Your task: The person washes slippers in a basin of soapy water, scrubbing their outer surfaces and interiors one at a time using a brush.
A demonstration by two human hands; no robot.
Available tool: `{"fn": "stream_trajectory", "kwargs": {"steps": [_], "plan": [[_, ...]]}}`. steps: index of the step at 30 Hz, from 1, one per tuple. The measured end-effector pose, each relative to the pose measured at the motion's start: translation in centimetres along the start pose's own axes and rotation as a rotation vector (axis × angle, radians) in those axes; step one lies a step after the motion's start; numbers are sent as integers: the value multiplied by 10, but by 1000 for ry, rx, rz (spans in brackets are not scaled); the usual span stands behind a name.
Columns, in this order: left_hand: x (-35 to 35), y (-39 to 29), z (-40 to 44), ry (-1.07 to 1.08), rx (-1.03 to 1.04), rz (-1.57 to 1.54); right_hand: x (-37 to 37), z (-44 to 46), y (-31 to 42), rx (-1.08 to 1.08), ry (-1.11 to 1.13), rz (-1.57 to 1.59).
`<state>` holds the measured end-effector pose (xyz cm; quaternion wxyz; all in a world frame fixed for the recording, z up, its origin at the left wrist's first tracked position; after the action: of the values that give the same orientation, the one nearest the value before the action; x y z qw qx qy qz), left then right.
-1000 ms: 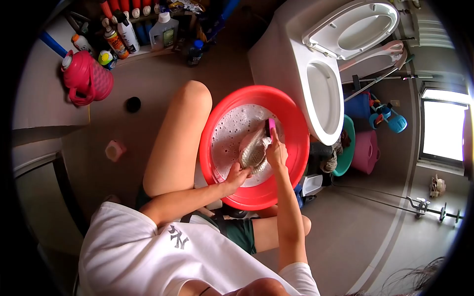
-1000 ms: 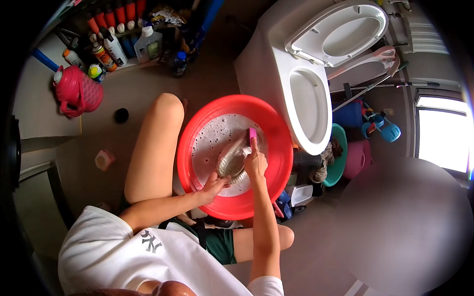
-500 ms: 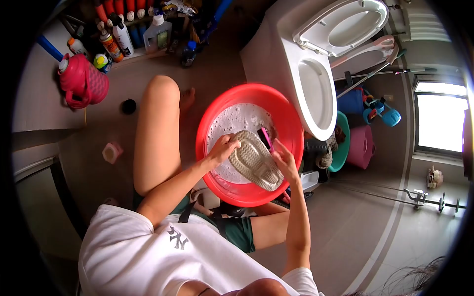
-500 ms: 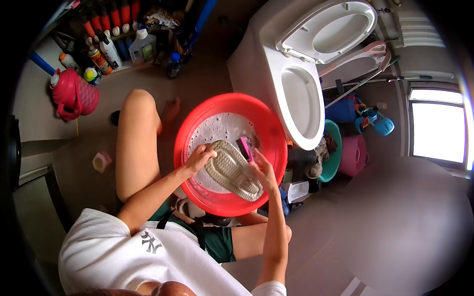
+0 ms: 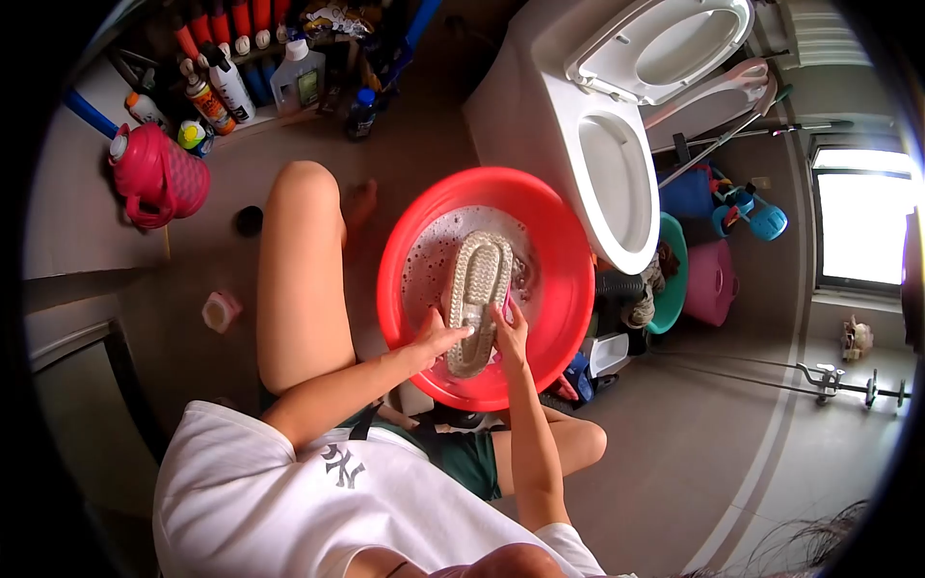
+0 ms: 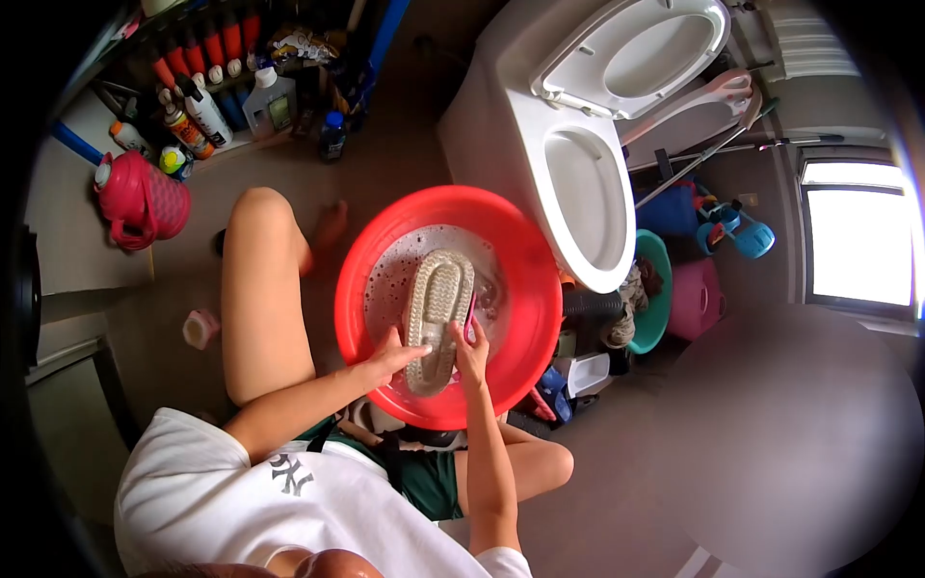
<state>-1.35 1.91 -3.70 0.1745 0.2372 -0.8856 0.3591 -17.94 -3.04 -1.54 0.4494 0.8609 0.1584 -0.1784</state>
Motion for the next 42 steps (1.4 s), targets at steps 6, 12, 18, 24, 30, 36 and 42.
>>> {"fn": "stream_trajectory", "kwargs": {"steps": [6,12,18,24,30,36,42], "plan": [[-1,17,2,-127,-123,-73,-6,17,-21,-456,-597,-569],[4,3,-5,62,-105,-384,-22,13,-29,-184,-267,-608],[9,23,4,51,-26,-349,-23,-90,31,-543,-276,-709],[11,33,6,75,-38,-264,1,-123,32,-376,-183,-1099],[19,18,-2,35,-4,-275,9,-41,56,-357,-264,-1213],[18,17,4,7,-18,-275,11,73,80,-322,-146,-1294],[18,7,1,-9,26,-301,-7,78,87,-177,-61,-965]]}}
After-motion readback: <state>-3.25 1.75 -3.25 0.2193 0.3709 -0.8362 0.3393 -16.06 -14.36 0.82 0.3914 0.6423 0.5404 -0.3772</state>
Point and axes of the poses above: each hand's wrist, its own z-axis towards the middle knuckle, its own x-axis out of the palm, y = z × x, the point moved 2 cm from there along z, towards the middle knuckle, and after that the axes turned 15 degrees about -z, right-handed, at the moved point
